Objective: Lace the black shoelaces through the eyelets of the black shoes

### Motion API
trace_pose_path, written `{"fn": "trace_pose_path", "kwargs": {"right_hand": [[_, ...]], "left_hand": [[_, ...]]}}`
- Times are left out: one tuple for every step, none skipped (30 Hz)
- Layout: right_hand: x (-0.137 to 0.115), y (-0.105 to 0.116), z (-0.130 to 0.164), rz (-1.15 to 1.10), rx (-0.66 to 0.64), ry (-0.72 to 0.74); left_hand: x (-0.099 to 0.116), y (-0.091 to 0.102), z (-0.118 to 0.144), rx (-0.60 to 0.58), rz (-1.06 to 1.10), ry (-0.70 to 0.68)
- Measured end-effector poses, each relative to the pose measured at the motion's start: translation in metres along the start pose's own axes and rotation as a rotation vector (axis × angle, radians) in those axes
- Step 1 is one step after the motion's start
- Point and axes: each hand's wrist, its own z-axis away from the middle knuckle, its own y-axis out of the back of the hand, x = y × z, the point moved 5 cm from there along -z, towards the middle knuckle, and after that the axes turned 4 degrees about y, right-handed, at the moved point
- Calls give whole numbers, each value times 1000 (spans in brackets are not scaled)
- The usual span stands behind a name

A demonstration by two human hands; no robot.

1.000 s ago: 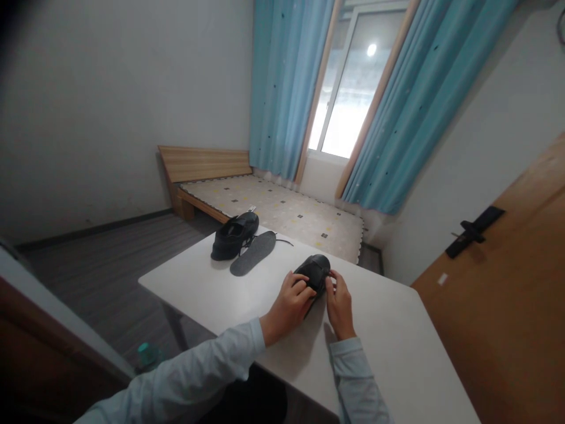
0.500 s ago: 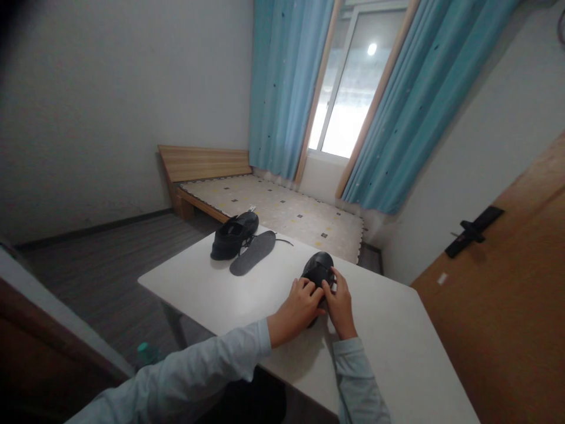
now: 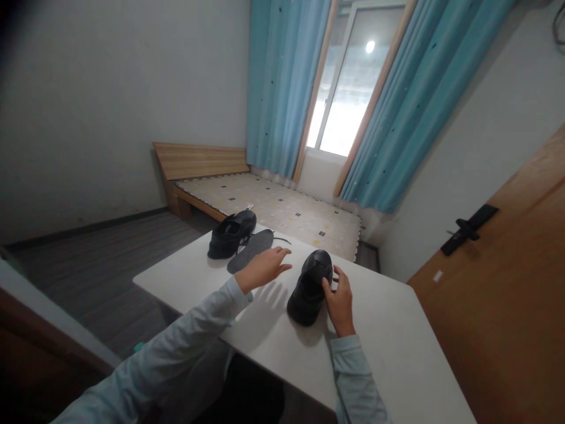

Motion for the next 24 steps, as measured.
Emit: {"fn": "trace_pose_path", "kwargs": {"right_hand": [[0, 0, 0, 0, -4, 0], [1, 0, 0, -1, -8, 2], [1, -1, 0, -3, -12, 5], [2, -1, -1, -7, -17, 9], [3, -1, 0, -12, -20, 13], [3, -1, 0, -20, -23, 16], [4, -1, 0, -29, -25, 17], [4, -1, 0, -35, -27, 16], [4, -2, 0, -38, -30, 13], [4, -2, 0, -38, -34, 11], [4, -1, 0, -36, -36, 9], [4, -1, 0, -34, -37, 8], [4, -1, 0, -31, -37, 10], [4, -1, 0, -30, -35, 13], [4, 0, 0, -29, -35, 15], [4, 0, 0, -28, -35, 18], [4, 0, 0, -26, -36, 19], [5, 0, -1, -25, -36, 21], [5, 0, -1, -23, -35, 23], [6, 0, -1, -22, -34, 24], [6, 0, -1, -22, -34, 24], [6, 0, -1, -23, -33, 24], [6, 0, 0, -26, -32, 24], [7, 0, 0, -28, -33, 25]], "left_hand": [[-12, -2, -3, -19, -50, 24], [-24, -5, -5, -42, -94, 64], [-37, -8, -6, -72, -129, 108], [-48, -12, -7, -113, -150, 149], [-58, -16, -7, -143, -161, 181], [-67, -19, -6, -164, -168, 218], [-75, -22, -6, -178, -170, 237], [-81, -24, -5, -188, -171, 252], [-87, -27, -5, -199, -171, 266], [-91, -29, -4, -208, -169, 277], [-95, -31, -4, -215, -167, 287], [-98, -32, -4, -223, -164, 296], [-101, -34, -4, -229, -159, 304], [-103, -35, -4, -234, -153, 311], [-104, -35, -4, -236, -147, 317], [-106, -36, -4, -237, -141, 323], [-107, -36, -4, -236, -137, 328], [-107, -36, -4, -232, -133, 332], [-107, -35, -4, -227, -131, 336], [-107, -35, -4, -222, -129, 340], [-107, -35, -4, -218, -128, 343], [-106, -35, -4, -214, -128, 349], [-105, -34, -3, -209, -129, 357], [-104, -34, -3, -202, -132, 367]]}}
